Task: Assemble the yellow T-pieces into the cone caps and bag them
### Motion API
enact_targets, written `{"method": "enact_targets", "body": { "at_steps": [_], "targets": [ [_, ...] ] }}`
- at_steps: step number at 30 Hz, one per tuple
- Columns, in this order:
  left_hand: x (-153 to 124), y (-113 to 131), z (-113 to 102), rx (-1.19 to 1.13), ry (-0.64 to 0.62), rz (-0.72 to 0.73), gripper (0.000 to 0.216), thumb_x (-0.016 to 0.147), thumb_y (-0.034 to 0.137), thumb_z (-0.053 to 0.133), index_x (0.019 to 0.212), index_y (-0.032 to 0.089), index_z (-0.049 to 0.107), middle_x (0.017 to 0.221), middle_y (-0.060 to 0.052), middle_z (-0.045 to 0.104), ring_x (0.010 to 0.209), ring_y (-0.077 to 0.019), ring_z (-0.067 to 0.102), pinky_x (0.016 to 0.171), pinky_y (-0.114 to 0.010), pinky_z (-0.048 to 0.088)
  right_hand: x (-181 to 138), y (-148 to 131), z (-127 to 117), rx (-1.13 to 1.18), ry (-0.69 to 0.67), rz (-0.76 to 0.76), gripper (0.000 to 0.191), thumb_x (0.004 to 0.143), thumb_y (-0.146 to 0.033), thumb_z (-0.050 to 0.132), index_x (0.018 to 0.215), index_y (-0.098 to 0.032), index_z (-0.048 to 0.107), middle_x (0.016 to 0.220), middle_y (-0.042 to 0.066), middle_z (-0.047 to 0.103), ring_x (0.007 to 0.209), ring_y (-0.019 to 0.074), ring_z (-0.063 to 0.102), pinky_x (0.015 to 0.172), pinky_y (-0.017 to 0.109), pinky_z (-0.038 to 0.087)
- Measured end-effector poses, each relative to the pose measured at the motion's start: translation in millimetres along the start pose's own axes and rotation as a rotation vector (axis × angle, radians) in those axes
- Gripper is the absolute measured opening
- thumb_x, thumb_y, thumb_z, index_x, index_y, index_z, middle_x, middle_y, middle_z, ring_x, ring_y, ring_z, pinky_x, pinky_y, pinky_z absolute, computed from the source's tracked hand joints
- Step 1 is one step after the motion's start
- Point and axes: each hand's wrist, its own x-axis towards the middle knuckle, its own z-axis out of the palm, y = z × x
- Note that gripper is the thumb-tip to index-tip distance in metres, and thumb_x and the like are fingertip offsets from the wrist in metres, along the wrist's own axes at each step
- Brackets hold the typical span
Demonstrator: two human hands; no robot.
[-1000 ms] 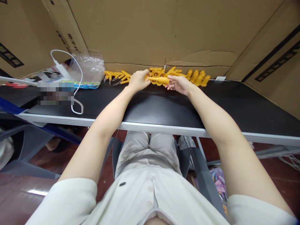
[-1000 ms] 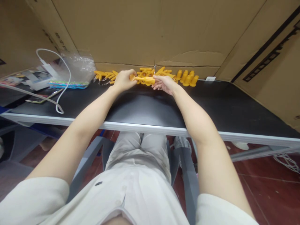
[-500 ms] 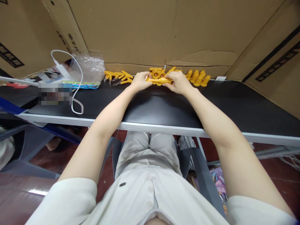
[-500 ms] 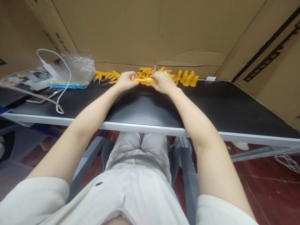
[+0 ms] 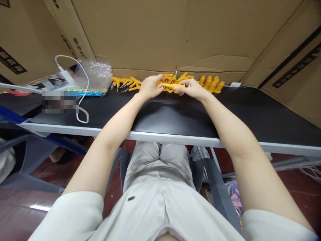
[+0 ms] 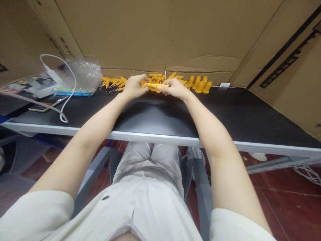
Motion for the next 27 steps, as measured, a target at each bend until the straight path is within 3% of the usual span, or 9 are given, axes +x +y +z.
{"method": "enact_targets", "body": {
  "at_steps": [6,10,13,20,27],
  "targets": [
    [-5.4,21.7,-11.3,-0.016,-0.122,-0.156,0.041,0.091,0.026,0.073,0.132,0.027,0.077,0.127,-0.011,0.084,0.128,-0.0401,0.073,0.108,-0.048,0.056,2.8,8.6,7.4,0.038,0.075,0.036,0.055,0.084,-0.065,0.102,0.087,-0.022,0.068,0.080,0.004,0.073,0.075,0.0204,0.068,0.074,0.035,0.061],
    [-5.2,23.3,-11.8,-0.067,-0.142,-0.192,0.042,0.089,0.027,0.075,0.131,0.027,0.077,0.125,-0.010,0.084,0.127,-0.0384,0.073,0.108,-0.046,0.057,6.1,18.4,3.6,-0.168,0.105,-0.103,0.059,0.082,-0.071,0.099,0.104,-0.023,0.072,0.097,0.008,0.077,0.099,0.0301,0.074,0.093,0.046,0.064],
    [-4.3,20.4,-9.5,-0.073,-0.144,-0.189,0.042,0.088,0.029,0.077,0.130,0.026,0.077,0.122,-0.009,0.084,0.124,-0.0371,0.073,0.109,-0.046,0.056,8.4,24.6,1.4,-0.301,0.092,-0.179,0.059,0.086,-0.072,0.092,0.110,-0.021,0.075,0.106,0.010,0.078,0.106,0.0329,0.072,0.101,0.049,0.061],
    [-4.4,21.7,-8.6,-0.034,-0.144,-0.195,0.040,0.091,0.037,0.079,0.129,0.025,0.077,0.125,-0.011,0.083,0.125,-0.0383,0.073,0.107,-0.046,0.056,6.6,19.5,0.4,-0.317,0.083,-0.124,0.045,0.093,-0.060,0.090,0.107,-0.020,0.076,0.095,0.007,0.075,0.091,0.0261,0.067,0.091,0.042,0.059],
    [-4.9,22.5,-9.2,-0.021,-0.138,-0.190,0.042,0.091,0.036,0.079,0.132,0.027,0.076,0.128,-0.010,0.082,0.129,-0.0394,0.072,0.110,-0.048,0.055,-1.8,0.9,3.0,-0.025,0.093,-0.006,0.048,0.081,-0.056,0.106,0.086,-0.022,0.073,0.077,0.004,0.071,0.075,0.0212,0.065,0.076,0.034,0.057]
  ]
}}
